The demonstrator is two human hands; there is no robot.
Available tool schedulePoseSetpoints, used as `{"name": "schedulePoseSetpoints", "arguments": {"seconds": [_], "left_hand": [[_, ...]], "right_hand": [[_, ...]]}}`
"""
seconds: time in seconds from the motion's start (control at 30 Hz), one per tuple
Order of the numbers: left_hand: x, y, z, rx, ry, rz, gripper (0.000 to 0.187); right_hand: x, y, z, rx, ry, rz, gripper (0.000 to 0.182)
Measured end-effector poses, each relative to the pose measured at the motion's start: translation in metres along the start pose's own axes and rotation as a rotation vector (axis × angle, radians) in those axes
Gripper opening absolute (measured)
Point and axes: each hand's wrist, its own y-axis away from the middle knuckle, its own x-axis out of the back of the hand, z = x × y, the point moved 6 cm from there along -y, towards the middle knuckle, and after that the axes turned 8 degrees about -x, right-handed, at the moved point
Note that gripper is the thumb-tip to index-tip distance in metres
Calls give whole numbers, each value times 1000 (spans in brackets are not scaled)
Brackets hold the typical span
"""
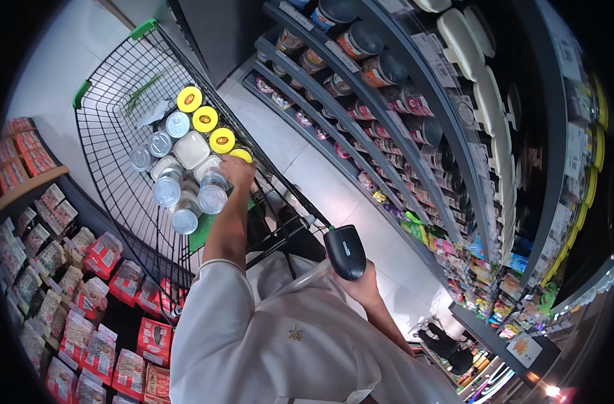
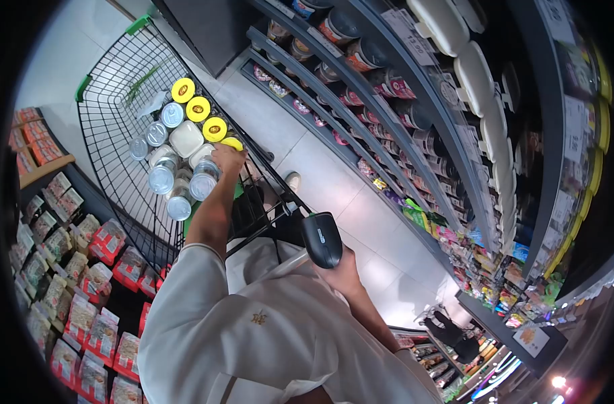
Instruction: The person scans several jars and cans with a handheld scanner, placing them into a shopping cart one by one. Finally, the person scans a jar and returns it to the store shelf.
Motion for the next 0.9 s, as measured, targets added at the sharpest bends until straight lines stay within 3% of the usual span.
{"name": "schedulePoseSetpoints", "arguments": {"seconds": [0.13, 0.2, 0.33, 0.4, 0.5, 0.63, 0.67, 0.8, 0.9], "left_hand": [[44, 30, 16, -208, -46, 77, 85], [74, 53, 23, -265, 6, 98, 80], [142, 97, 40, -365, 117, -2, 79], [174, 116, 44, -354, 245, -129, 71], [213, 150, 52, -438, 550, -321, 68], [264, 195, 71, -533, 830, -458, 67], [277, 211, 81, -486, 930, -555, 73], [314, 254, 112, -641, 1173, -654, 80], [323, 273, 132, -761, 1232, -724, 80]], "right_hand": [[7, -1, -4, 26, 32, -44, 43], [11, 0, -8, 41, -32, -67, 39], [16, -2, -10, 55, -236, -127, 42], [23, -1, -37, 24, -438, -216, 39], [32, -9, -29, 15, -324, -241, 35], [44, -14, -39, 122, -565, -343, 35], [45, -16, -36, 139, -565, -357, 37], [61, 4, -63, 103, -763, -443, 49], [66, 12, -74, 250, -878, -492, 60]]}}
